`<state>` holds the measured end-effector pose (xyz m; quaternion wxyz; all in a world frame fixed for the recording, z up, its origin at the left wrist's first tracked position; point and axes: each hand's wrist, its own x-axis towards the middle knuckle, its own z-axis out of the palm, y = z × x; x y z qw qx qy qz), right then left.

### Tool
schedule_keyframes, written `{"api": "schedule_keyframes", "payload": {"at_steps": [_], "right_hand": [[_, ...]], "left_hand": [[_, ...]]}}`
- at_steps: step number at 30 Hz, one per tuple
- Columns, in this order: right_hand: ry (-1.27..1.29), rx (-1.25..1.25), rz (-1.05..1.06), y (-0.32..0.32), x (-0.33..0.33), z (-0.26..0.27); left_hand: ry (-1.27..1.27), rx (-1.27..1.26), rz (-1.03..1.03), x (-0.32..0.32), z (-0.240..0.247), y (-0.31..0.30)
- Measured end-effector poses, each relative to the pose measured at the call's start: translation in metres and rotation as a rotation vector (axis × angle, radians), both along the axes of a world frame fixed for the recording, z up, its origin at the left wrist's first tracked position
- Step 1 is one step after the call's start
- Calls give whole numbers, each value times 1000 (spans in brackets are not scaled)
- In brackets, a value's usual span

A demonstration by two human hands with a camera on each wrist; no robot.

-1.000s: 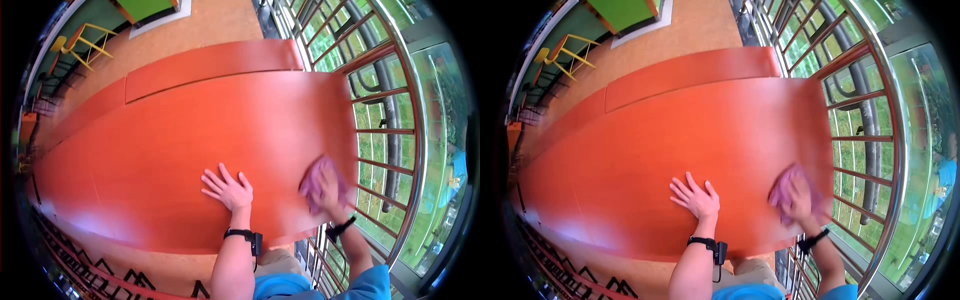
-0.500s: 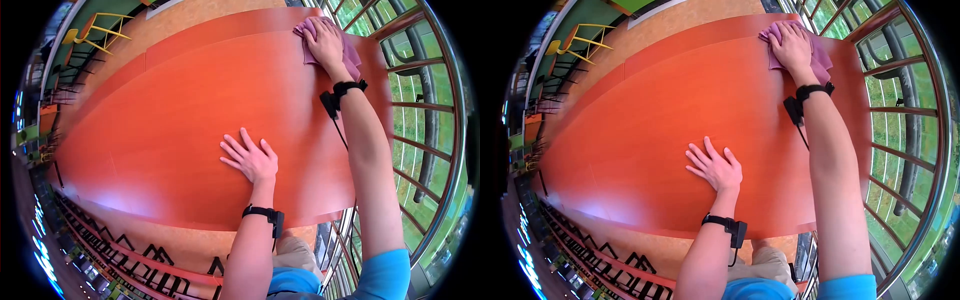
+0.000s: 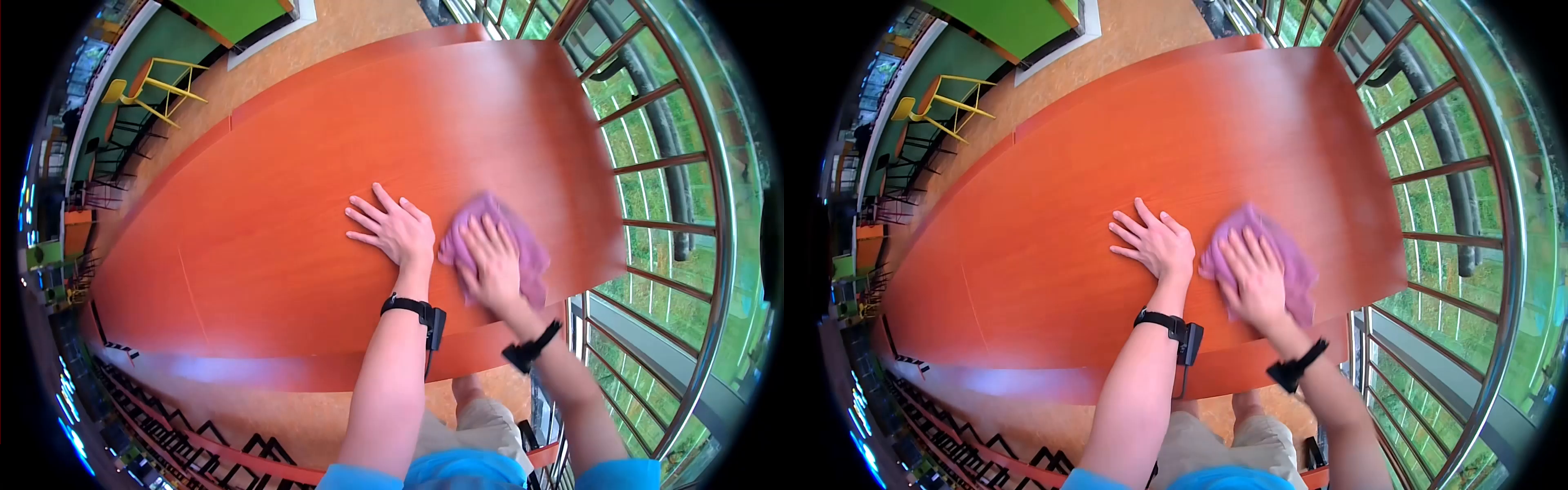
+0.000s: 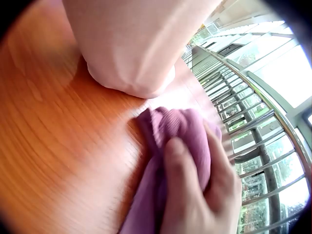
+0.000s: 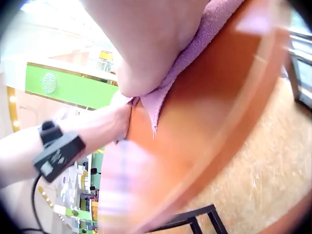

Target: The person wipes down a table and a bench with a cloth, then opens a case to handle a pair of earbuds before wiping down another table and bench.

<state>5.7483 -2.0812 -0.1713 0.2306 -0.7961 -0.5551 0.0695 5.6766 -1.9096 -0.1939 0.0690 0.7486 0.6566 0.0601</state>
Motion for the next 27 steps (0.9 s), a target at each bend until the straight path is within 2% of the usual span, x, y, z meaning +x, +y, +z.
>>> {"api": "schedule_keyframes", "payload": {"at_steps": [4, 6, 9, 11, 12, 13, 14, 16, 17, 19, 24, 27], "right_hand": [[26, -71, -105, -69, -78, 3], [10, -91, -110, -90, -94, 4], [-23, -127, -108, -94, -80, -1], [-44, -162, -149, -76, -65, 7], [-39, -173, -173, -64, -54, 10], [-70, -191, -196, -48, -44, 15], [-92, -164, -218, -33, -31, 14], [-149, -115, -253, 7, 2, 8], [-177, -97, -263, 29, 19, 5], [-211, -75, -299, 72, 53, -7], [-357, 42, -375, 215, 143, -34], [-430, 40, -422, 311, 171, -45]], "left_hand": [[-111, 9, -20, -10, -3, 1], [-189, 51, -44, -21, -6, 1], [-316, -84, -323, -82, 4, 27], [-188, 73, -531, -142, 16, 64], [-179, 136, -553, -177, 16, 92], [-157, 201, -476, -214, 9, 119], [-138, 156, -387, -249, 11, 150], [99, 247, -211, -321, -20, 198], [96, 186, -135, -345, -22, 216], [74, 88, -110, -351, -3, 220], [-32, 75, -114, -351, -7, 223], [-22, 64, -111, -351, -6, 224]]}}
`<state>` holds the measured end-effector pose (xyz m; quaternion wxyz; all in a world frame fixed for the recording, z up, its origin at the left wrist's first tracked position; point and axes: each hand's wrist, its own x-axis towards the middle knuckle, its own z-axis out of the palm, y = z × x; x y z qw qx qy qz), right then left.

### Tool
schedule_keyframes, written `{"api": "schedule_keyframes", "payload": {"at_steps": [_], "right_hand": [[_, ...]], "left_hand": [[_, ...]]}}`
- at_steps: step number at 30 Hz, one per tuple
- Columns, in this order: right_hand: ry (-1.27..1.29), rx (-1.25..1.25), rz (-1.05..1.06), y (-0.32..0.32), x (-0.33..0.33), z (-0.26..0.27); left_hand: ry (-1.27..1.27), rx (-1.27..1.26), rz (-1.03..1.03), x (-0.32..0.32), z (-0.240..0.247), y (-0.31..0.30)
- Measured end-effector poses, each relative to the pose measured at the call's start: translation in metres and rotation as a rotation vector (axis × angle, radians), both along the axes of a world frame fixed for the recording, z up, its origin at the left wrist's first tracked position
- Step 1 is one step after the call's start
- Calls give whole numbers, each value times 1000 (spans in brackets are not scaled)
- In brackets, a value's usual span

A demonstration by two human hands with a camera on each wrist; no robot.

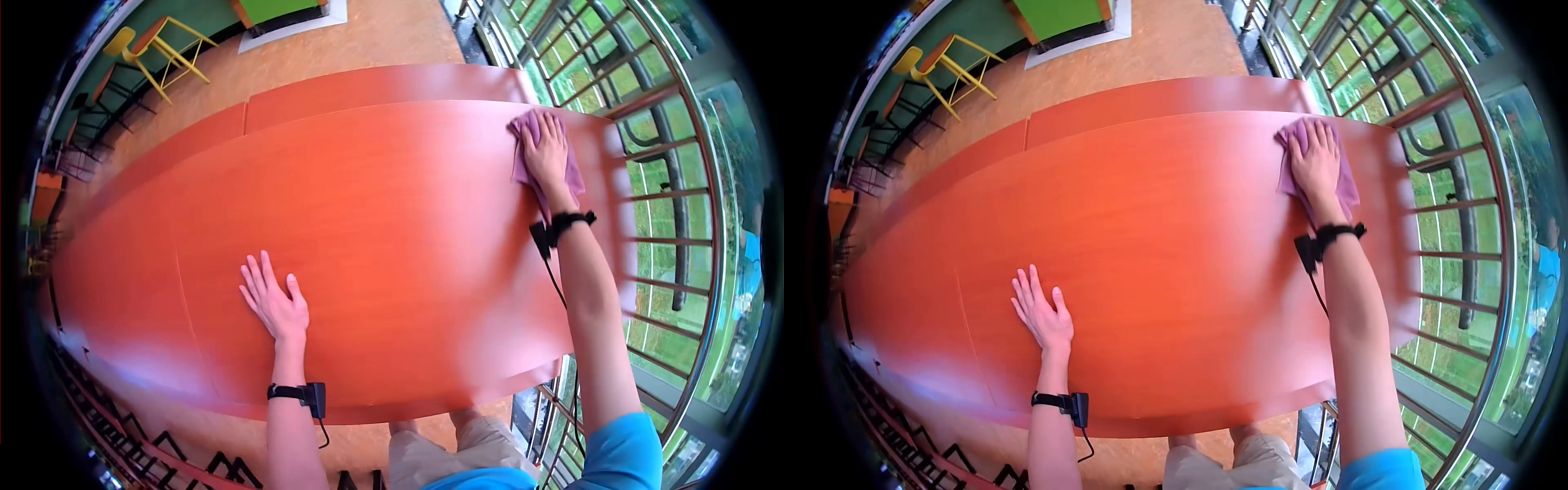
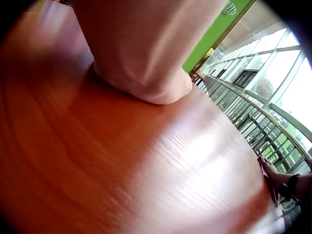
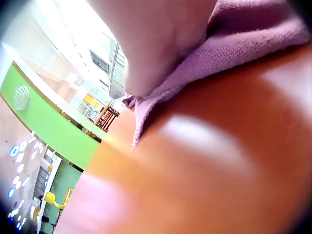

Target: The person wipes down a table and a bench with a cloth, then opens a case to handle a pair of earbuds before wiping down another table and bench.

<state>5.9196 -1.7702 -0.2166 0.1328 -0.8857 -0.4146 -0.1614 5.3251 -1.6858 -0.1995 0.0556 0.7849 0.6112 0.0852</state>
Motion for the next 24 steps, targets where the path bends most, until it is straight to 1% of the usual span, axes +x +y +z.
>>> {"api": "schedule_keyframes", "payload": {"at_steps": [1, 2, 3, 6, 7, 8, 10, 11, 13, 16, 18, 21, 22, 24], "right_hand": [[10, 4, -18, 29, -1, 0], [-30, 35, 12, 52, 1, -6], [-15, 30, 58, 75, -3, -7], [2, -17, 222, 116, -51, 7], [56, 22, 275, 119, -73, 4], [29, 31, 343, 116, -93, 4], [63, 41, 431, 94, -131, 13], [99, 9, 463, 76, -150, 20], [199, 54, 579, 29, -181, 29], [315, -25, 521, -66, -241, 43], [374, -129, 470, -138, -284, 50], [424, -225, 414, -246, -342, 44], [424, -287, 406, -276, -356, 46], [481, -291, 377, -324, -365, 47]], "left_hand": [[12, -4, -3, 0, 0, 1], [10, -8, 1, 0, 1, 1], [6, -13, 2, 2, 2, 2], [11, -9, -5, 1, 1, 4], [10, -5, -8, 1, 1, 5], [8, -6, -8, 1, 2, 2], [15, -6, 2, 0, 2, 1], [14, -4, 0, 1, 1, 2], [13, -1, -1, 3, 2, 3], [30, 15, 1, 2, 3, 2], [36, 17, -3, 1, 4, 1], [32, 23, 3, 0, 1, 0], [29, 20, 7, 0, 1, 0], [30, 14, 10, -1, 1, 0]]}}
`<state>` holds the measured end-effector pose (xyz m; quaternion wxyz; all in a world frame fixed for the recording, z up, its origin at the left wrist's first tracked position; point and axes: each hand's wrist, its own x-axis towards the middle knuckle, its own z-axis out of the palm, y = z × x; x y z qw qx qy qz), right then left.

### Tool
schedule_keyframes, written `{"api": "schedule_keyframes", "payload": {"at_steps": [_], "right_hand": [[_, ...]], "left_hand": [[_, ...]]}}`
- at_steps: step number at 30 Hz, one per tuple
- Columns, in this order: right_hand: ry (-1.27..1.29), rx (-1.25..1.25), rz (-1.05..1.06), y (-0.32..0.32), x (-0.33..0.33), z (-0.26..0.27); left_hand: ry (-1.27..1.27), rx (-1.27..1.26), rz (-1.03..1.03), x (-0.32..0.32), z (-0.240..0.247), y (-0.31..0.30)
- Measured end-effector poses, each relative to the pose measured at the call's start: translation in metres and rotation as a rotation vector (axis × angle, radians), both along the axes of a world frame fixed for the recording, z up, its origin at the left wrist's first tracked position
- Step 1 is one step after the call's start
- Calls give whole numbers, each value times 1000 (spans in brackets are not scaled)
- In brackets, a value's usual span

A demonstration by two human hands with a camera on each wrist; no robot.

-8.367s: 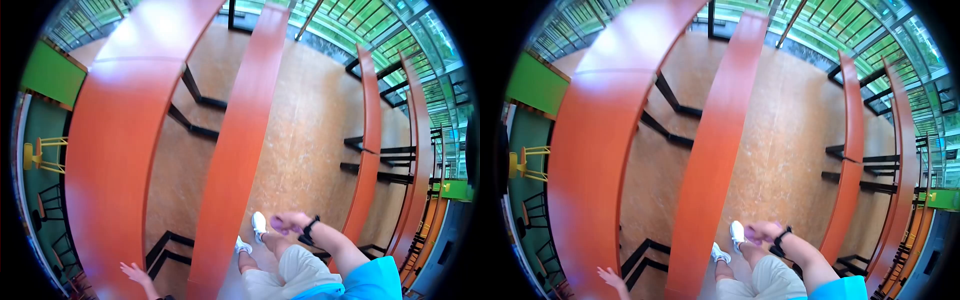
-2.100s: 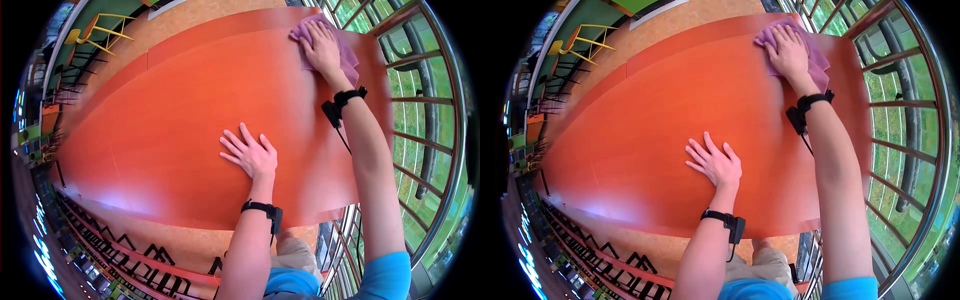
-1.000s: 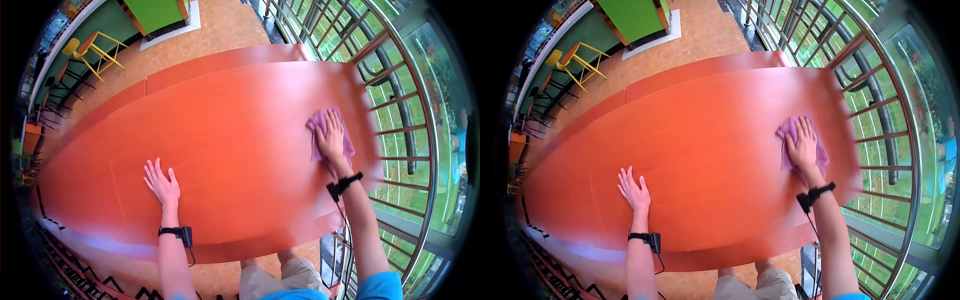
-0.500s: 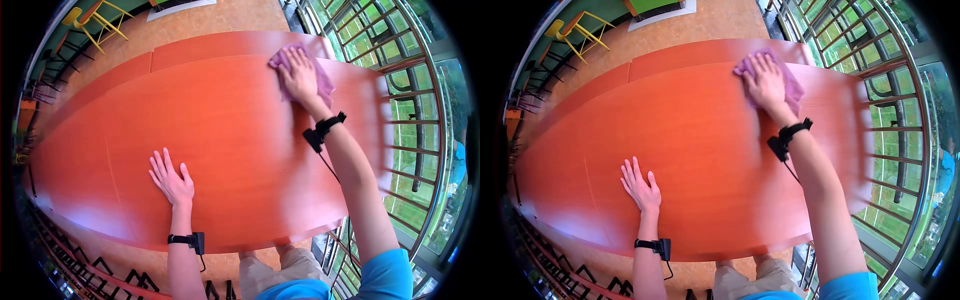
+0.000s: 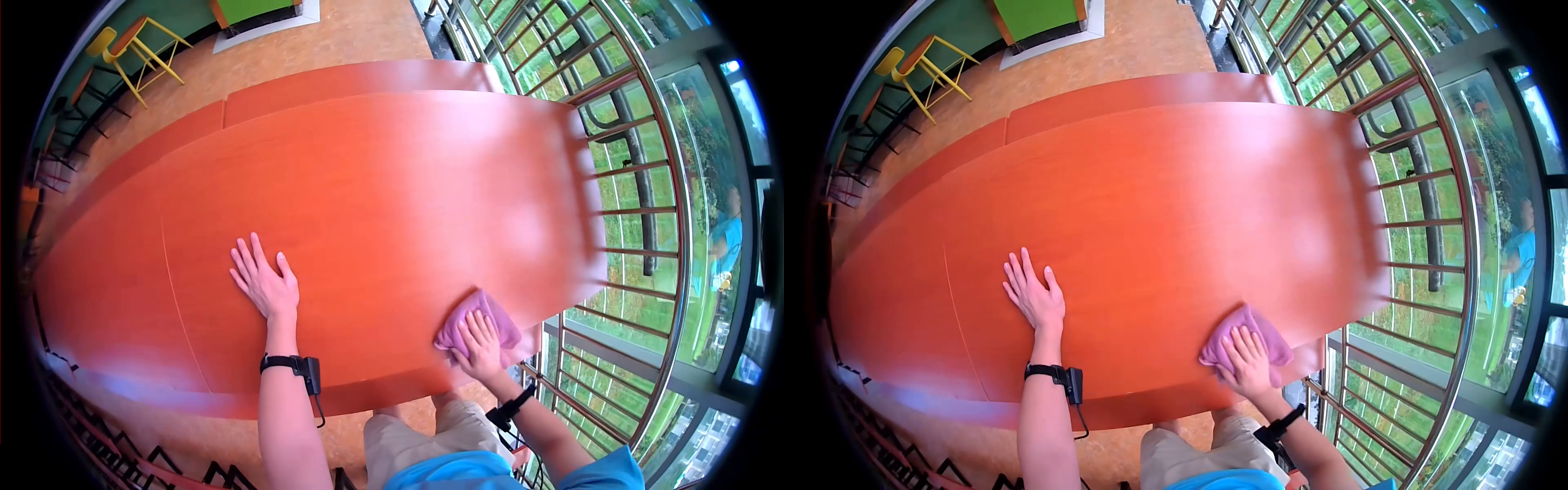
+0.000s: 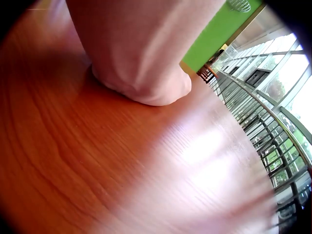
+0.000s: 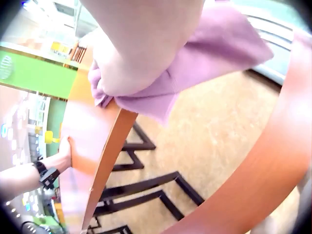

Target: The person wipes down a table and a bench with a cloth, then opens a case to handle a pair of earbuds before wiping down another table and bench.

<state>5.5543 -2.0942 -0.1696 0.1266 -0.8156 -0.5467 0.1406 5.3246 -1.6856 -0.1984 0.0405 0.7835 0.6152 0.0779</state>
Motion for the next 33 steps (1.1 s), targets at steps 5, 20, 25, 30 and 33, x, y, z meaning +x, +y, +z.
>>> {"api": "schedule_keyframes", "payload": {"at_steps": [5, 20, 25, 30, 33], "right_hand": [[-18, 51, -208, -49, 61, -5], [-453, 26, -904, 270, 354, -60], [-434, 301, -341, 464, 295, -67], [-321, 415, 145, 511, 86, -29], [-98, 417, 347, 427, -3, -23]], "left_hand": [[13, 2, 10, 0, 0, -1], [-56, -52, 24, 1, 4, 4], [-62, -78, 37, -1, 3, 3], [-78, -43, 32, -1, 0, 3], [-77, -10, 32, -2, -4, 4]]}}
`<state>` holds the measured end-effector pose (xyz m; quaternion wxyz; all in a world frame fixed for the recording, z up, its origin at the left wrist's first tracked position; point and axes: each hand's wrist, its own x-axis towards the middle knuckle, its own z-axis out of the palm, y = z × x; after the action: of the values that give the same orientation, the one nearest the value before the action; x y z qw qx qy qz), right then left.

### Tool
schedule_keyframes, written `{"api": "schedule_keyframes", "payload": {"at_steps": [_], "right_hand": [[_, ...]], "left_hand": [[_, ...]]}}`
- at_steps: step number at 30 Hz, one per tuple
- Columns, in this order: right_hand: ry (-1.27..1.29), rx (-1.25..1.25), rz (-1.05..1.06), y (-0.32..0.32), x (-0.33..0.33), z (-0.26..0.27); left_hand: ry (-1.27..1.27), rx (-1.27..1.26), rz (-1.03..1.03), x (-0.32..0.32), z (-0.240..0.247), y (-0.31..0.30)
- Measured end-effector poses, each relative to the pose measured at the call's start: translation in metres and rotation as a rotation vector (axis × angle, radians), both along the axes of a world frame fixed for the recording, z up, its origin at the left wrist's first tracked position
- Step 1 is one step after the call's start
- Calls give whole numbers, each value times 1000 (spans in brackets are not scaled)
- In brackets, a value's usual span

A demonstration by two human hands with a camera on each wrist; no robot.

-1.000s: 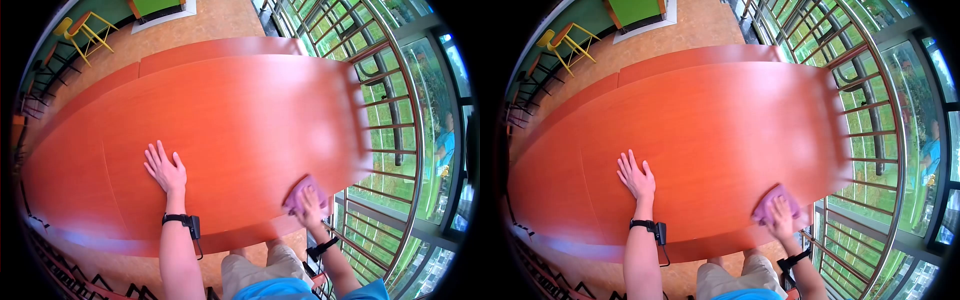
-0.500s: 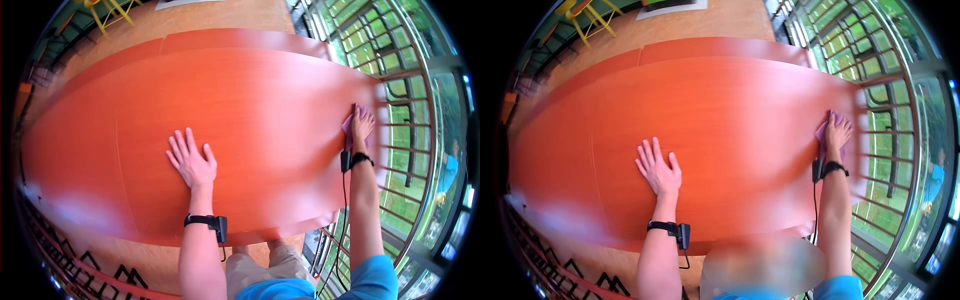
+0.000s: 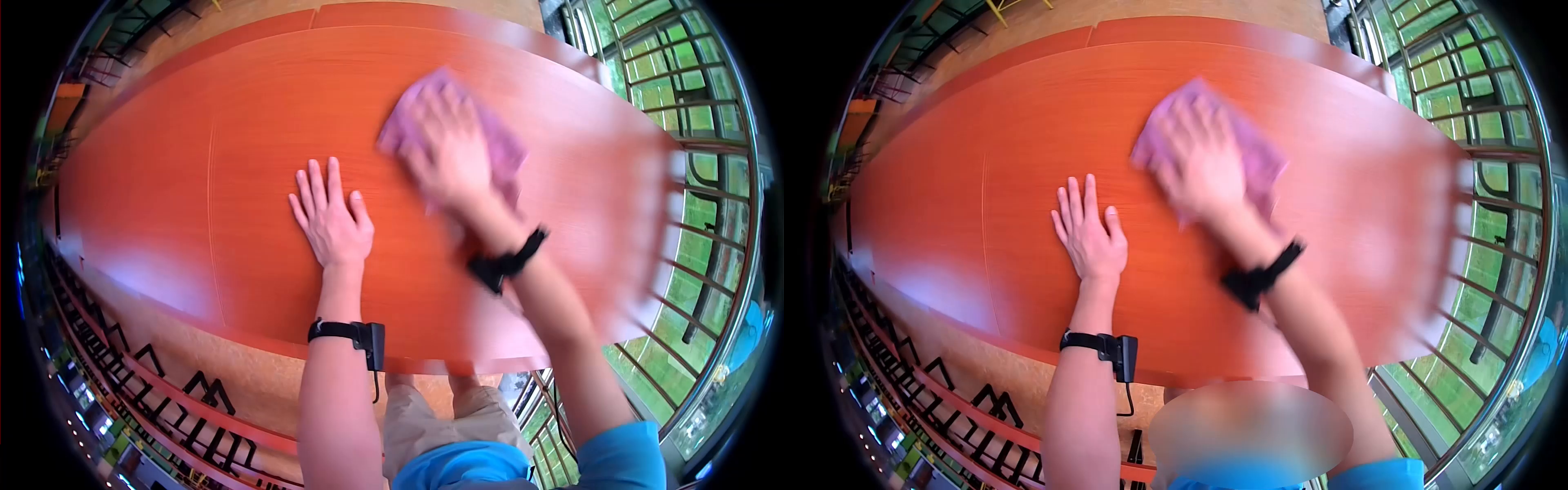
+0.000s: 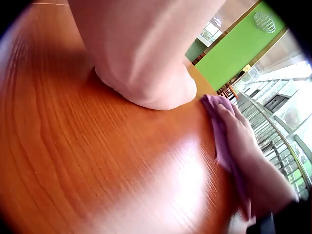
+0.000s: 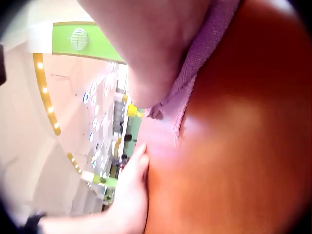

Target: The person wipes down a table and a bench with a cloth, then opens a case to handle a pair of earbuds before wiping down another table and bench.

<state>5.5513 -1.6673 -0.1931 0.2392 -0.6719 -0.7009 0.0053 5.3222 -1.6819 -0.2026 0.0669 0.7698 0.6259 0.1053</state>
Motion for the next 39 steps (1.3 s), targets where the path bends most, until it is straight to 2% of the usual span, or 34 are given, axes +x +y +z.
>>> {"api": "schedule_keyframes", "payload": {"at_steps": [3, 7, 9, 11, 13, 14, 15, 18, 20, 23, 24, 27, 28, 30, 31, 34, 36, 38, 39], "right_hand": [[150, -279, 135, -124, -53, 22], [128, -506, 163, -288, -73, 29], [100, -581, 129, -349, -55, 29], [88, -472, 24, -405, -12, 16], [44, -518, -153, -444, 46, 10], [51, -434, -198, -449, 71, 9], [55, -348, -239, -444, 90, 9], [-62, -326, -538, -401, 97, 19], [-93, -234, -732, -384, 80, 3], [-171, -161, -900, -374, 41, -18], [-119, -189, -875, -363, 16, -6], [-132, -157, -702, -335, -63, -7], [-126, -147, -637, -321, -96, -6], [-80, -241, -537, -284, -173, 8], [-57, -247, -476, -269, -208, 9], [70, -265, -255, -218, -309, 13], [118, -351, -76, -178, -371, 24], [107, -425, 117, -131, -421, 27], [75, -363, 200, -101, -432, 29]], "left_hand": [[11, 25, -6, 1, -5, 1], [30, 31, -8, 1, -4, -1], [36, 28, -11, 1, -3, -2], [45, 31, -12, 1, -4, 0], [48, 22, -5, 2, -5, -1], [42, 17, -11, 1, -5, -1], [46, 10, -10, 2, -5, -2], [43, 2, -19, 1, -2, -1], [2, -14, -30, -1, -1, 1], [-85, -61, -70, -7, 6, -1], [-116, -75, -88, -12, 9, -1], [-584, -177, -251, -46, 11, 5], [-795, -168, -392, -68, -7, 11], [-909, -202, -451, -144, -4, 35], [-792, -26, -433, -186, 2, 54], [-497, 80, -222, -306, -7, 126], [-269, 181, -56, -350, -11, 168], [-146, 176, -8, -377, -20, 203], [-94, 202, 10, -378, -21, 214]]}}
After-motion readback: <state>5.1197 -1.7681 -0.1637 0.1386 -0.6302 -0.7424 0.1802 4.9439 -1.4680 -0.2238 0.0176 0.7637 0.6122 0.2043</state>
